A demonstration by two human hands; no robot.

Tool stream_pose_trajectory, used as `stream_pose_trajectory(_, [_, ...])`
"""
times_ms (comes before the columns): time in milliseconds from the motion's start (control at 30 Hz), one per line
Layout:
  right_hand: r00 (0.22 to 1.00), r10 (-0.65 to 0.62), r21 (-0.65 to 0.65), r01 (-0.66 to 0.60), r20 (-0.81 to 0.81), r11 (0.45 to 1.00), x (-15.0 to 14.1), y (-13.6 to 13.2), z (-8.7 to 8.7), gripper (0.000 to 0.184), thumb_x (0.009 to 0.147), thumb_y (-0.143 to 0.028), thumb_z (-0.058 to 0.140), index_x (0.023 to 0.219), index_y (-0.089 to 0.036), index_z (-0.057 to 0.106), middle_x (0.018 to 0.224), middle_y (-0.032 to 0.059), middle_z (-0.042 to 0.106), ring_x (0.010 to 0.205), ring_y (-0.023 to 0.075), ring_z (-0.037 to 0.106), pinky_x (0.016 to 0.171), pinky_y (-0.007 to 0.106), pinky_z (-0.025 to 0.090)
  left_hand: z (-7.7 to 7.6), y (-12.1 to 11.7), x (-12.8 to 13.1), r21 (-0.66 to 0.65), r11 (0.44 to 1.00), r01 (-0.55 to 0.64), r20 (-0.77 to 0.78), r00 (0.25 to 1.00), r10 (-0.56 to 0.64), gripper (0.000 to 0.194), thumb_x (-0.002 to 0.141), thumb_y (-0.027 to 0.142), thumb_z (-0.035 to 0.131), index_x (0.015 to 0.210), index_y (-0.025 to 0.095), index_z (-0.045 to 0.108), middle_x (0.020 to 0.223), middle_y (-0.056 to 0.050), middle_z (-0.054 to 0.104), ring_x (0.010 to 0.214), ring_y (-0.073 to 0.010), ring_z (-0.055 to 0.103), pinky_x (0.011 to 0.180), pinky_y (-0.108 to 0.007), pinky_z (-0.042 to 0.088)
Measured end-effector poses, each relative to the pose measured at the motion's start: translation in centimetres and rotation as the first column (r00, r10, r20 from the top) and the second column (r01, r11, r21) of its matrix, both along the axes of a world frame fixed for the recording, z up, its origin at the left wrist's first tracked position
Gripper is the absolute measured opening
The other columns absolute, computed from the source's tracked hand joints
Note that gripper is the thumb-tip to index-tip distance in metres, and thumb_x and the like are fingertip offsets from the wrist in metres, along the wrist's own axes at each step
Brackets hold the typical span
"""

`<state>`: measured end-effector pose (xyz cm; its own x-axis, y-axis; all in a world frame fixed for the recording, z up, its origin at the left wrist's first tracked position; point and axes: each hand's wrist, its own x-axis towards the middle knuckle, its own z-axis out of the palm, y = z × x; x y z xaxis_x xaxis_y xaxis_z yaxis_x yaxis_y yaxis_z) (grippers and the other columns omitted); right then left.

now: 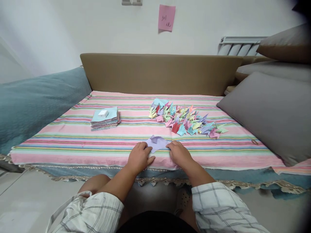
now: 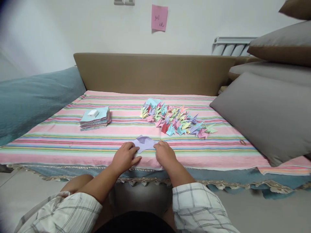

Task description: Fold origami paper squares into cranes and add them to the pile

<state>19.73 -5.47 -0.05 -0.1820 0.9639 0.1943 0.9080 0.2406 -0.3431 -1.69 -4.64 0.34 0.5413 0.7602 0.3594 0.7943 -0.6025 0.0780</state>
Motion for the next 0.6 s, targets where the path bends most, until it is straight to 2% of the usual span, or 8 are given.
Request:
stream_pose_trajectory(200, [0.962,0.064,0.124,-0.031,-0.267,0.992,0.0,0.6,-0.5,0.028,0.074,-0.007,0.043,0.088,-0.019,0.064,0.111,0.0076,0.054,0.106,0.0202,0.047,0.092,0.033,0.037,0.2,-0.1,0.1,0.02,1.0,0.013,0.008,1.0,-0.013,0.031,0.076,0.039,0.058,0.1,0.019,0.06,0.096,-0.009,0.053,0.093,-0.0245,0.048,0.085,-0.039,0.04])
stream_pose_trajectory(300, [0.92,0.101,0.095,-0.07,-0.378,0.993,-0.3,0.9,-0.3,0.029,0.075,-0.008,0.041,0.09,-0.02,0.063,0.099,0.0051,0.061,0.097,0.0184,0.053,0.087,0.032,0.041,0.0,0.2,0.3,0.046,0.999,0.007,0.027,1.0,-0.008,0.028,0.08,0.04,0.053,0.094,0.018,0.061,0.093,-0.009,0.054,0.091,-0.0236,0.048,0.082,-0.038,0.04])
stream_pose_trajectory(367, [0.905,0.086,0.078,-0.059,-0.417,0.995,-0.4,0.9,-0.1,0.028,0.077,-0.011,0.04,0.093,-0.02,0.062,0.095,0.0042,0.063,0.093,0.0182,0.055,0.084,0.032,0.042,0.0,0.5,0.5,0.059,0.998,-0.002,0.047,0.999,0.0,0.027,0.082,0.041,0.05,0.09,0.018,0.061,0.092,-0.009,0.054,0.088,-0.0228,0.049,0.08,-0.038,0.04])
stream_pose_trajectory(467, [0.896,0.057,0.068,-0.03,-0.44,0.997,-0.7,0.7,0.2,0.027,0.081,-0.018,0.041,0.099,-0.02,0.061,0.1,0.0049,0.065,0.095,0.0188,0.057,0.084,0.032,0.042,0.0,0.8,0.8,0.06,0.997,-0.037,0.068,0.997,0.033,0.027,0.082,0.041,0.051,0.086,0.017,0.062,0.091,-0.009,0.056,0.085,-0.0219,0.05,0.078,-0.037,0.039])
stream_pose_trajectory(600, [0.899,0.047,0.056,-0.024,-0.435,0.998,-0.9,0.4,0.5,0.026,0.083,-0.024,0.043,0.103,-0.022,0.059,0.102,0.0044,0.066,0.089,0.0183,0.06,0.079,0.03,0.044,0.3,0.9,1.3,0.044,0.992,-0.114,0.106,0.988,0.109,0.018,0.08,0.034,0.055,0.086,0.02,0.064,0.09,-0.007,0.058,0.087,-0.0228,0.051,0.078,-0.039,0.038])
